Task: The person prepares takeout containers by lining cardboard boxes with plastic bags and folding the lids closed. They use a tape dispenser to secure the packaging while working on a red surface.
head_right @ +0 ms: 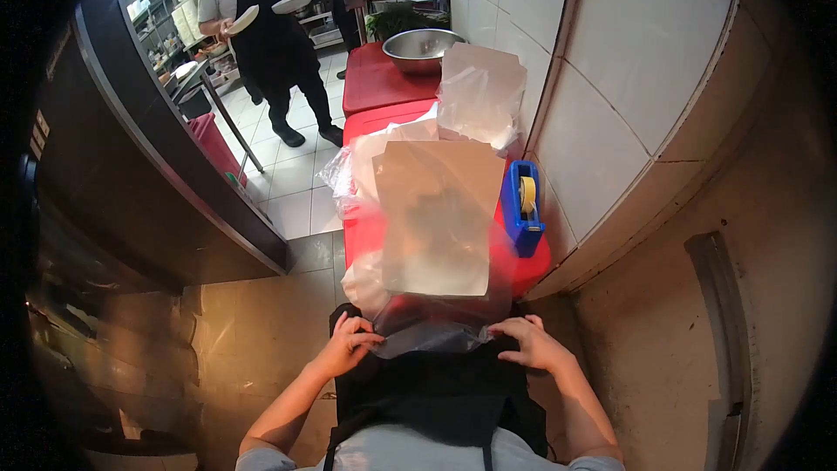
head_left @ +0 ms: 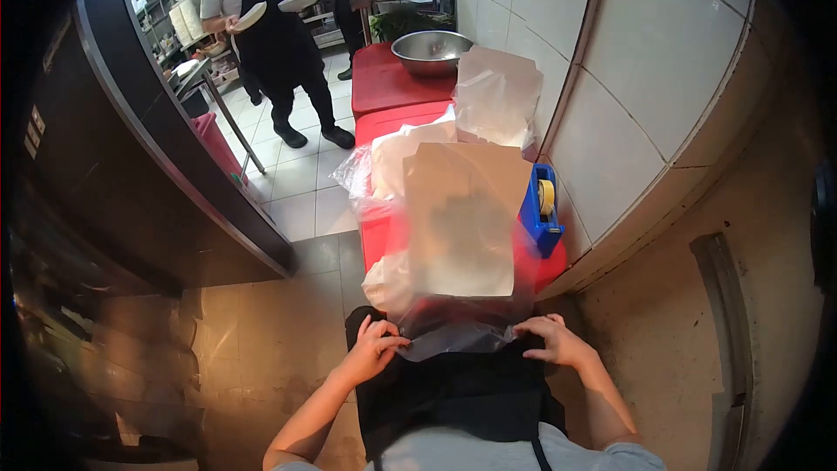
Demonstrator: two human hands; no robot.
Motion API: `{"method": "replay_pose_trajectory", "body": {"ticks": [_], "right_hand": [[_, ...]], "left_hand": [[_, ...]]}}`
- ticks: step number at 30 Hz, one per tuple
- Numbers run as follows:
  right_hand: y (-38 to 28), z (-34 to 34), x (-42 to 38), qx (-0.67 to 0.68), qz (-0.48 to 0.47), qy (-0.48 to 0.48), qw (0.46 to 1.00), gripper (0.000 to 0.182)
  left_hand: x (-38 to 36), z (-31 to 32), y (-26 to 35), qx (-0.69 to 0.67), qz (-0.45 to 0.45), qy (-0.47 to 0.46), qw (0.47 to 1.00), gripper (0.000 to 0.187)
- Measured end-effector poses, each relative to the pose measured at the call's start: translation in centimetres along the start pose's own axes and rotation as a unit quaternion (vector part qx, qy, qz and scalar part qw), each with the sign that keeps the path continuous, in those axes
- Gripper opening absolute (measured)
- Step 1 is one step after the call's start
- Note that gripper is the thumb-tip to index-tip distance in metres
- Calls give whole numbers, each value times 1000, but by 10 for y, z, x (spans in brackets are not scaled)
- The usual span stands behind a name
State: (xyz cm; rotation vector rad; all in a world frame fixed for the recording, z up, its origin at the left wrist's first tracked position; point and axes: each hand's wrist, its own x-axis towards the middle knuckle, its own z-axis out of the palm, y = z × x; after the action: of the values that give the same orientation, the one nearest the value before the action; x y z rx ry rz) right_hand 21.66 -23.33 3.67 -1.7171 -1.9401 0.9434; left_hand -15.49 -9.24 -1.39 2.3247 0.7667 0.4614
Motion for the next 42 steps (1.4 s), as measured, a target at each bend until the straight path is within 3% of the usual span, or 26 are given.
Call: {"method": "replay_pose_trajectory", "body": {"ticks": [1,4,6,7,9,12,15,18,19,21,25,28,29,32,34,36,37,40,41,42], "right_hand": [[6,-3,0,20,-28,27,999,45],[-23,-42,11,81,-87,172,978,38],[-33,-51,35,23,-130,302,944,31],[-41,-50,51,-5,-127,349,929,31],[-60,-46,85,-134,-109,410,896,35],[-46,-25,140,-183,-104,433,876,34],[-20,-24,165,-178,-106,411,888,22],[-9,-46,167,58,-112,386,914,11],[-7,-59,165,87,-175,387,901,8],[7,-83,160,154,-143,381,901,9],[26,-128,165,264,-39,359,894,14],[33,-136,183,240,-23,490,837,17],[15,-133,180,173,-51,581,794,17],[-46,-103,143,54,-123,628,766,15],[-73,-66,132,3,-270,509,817,10],[-92,-31,135,95,-215,355,905,7],[-86,-22,135,123,-180,342,914,8],[-69,-8,145,188,-105,303,928,10],[-70,-4,145,203,-92,290,931,11],[-71,-1,145,216,-80,277,933,11]], "left_hand": [[-1,-5,9,-13,-30,-32,999,45],[11,-38,12,-53,-45,-60,996,54],[30,-71,0,12,-41,-76,996,42],[44,-79,24,7,-19,132,991,29],[83,-82,77,61,-44,338,938,25],[120,-44,107,123,-17,416,901,28],[138,-11,65,82,-28,456,886,36],[138,-14,18,-49,-73,383,919,28],[138,-16,4,-24,-36,383,923,26],[143,-25,-17,29,40,381,923,22],[152,-30,-31,-1,46,339,939,26],[156,-27,-32,-2,15,309,951,32],[158,-27,-28,-3,10,302,953,33],[158,-24,-26,-37,-24,286,957,34],[158,-23,-28,-42,-23,285,957,34],[156,-34,-9,60,-49,321,944,36],[156,-42,5,113,-58,338,932,37],[148,-51,47,158,80,394,902,34],[145,-41,38,139,147,289,936,41],[149,-36,37,148,149,186,960,42]]}}
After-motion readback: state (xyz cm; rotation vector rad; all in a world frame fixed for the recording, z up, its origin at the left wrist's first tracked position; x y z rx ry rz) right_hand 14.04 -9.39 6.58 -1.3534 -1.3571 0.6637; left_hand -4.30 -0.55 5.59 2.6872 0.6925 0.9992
